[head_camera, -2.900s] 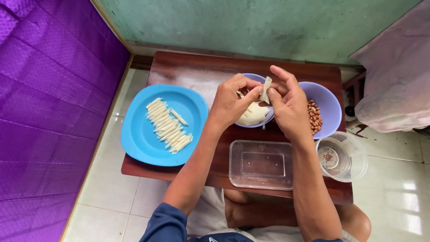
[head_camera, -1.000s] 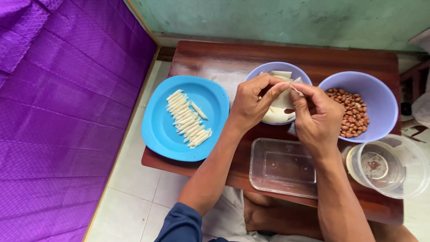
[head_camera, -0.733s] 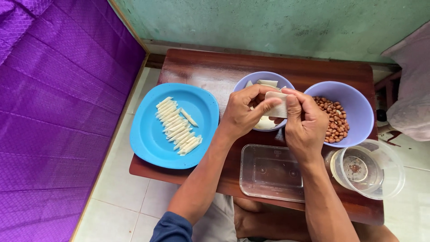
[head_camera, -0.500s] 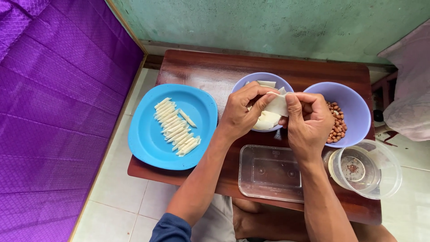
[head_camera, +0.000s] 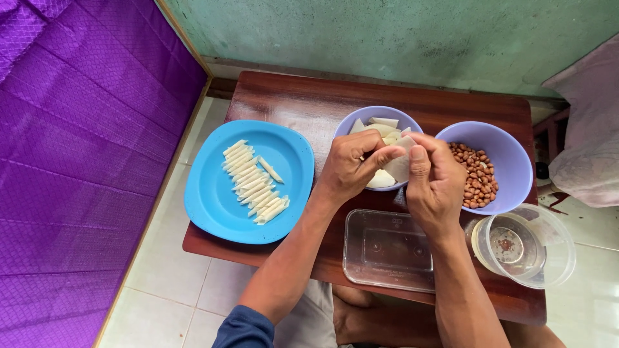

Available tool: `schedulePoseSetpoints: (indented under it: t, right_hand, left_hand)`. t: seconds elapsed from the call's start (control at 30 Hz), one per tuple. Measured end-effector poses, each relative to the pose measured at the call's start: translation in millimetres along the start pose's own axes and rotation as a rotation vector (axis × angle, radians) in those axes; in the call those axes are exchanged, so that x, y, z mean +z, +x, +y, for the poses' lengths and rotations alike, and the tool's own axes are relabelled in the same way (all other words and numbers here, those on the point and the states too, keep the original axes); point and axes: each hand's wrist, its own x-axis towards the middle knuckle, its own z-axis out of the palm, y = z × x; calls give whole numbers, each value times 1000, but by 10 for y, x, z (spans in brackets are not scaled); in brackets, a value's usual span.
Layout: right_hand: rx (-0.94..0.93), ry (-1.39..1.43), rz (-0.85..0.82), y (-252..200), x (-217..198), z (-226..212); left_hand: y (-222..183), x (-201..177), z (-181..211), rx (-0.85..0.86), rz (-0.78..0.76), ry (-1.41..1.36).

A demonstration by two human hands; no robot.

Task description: Assembling small nut rolls by placing filling and a peanut on a square wrapper and rolling it up manually.

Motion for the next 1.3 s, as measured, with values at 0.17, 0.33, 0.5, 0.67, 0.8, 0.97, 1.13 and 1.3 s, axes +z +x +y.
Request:
schedulePoseSetpoints:
  t: [0.17, 0.33, 0.5, 0.67, 0.8, 0.97, 1.13, 1.3]
  right_hand:
    - [-5, 7, 8, 0, 12, 40]
    - [18, 58, 54, -35, 20, 122]
    - [-12, -33, 48, -83, 34, 166]
    - [-23, 1, 76, -42, 71, 75]
    - [-12, -15, 81, -18, 43, 41]
    - [6, 30, 114, -21, 6, -156]
    - [50, 28, 110, -347, -124, -255]
    - [151, 26, 140, -887, -192, -133]
  left_hand:
    - [-10, 0, 13, -14, -26, 4]
    - [12, 27, 92, -30, -1, 3]
    - [19, 8, 82, -16, 43, 48]
    - [21, 5, 35, 17, 14, 32]
    - [-24, 19, -71, 48, 9, 18]
    - [7, 63, 292, 29, 4, 4]
    - [-211, 134, 599, 37, 59, 25]
    - [-654, 205, 717, -126, 17, 34]
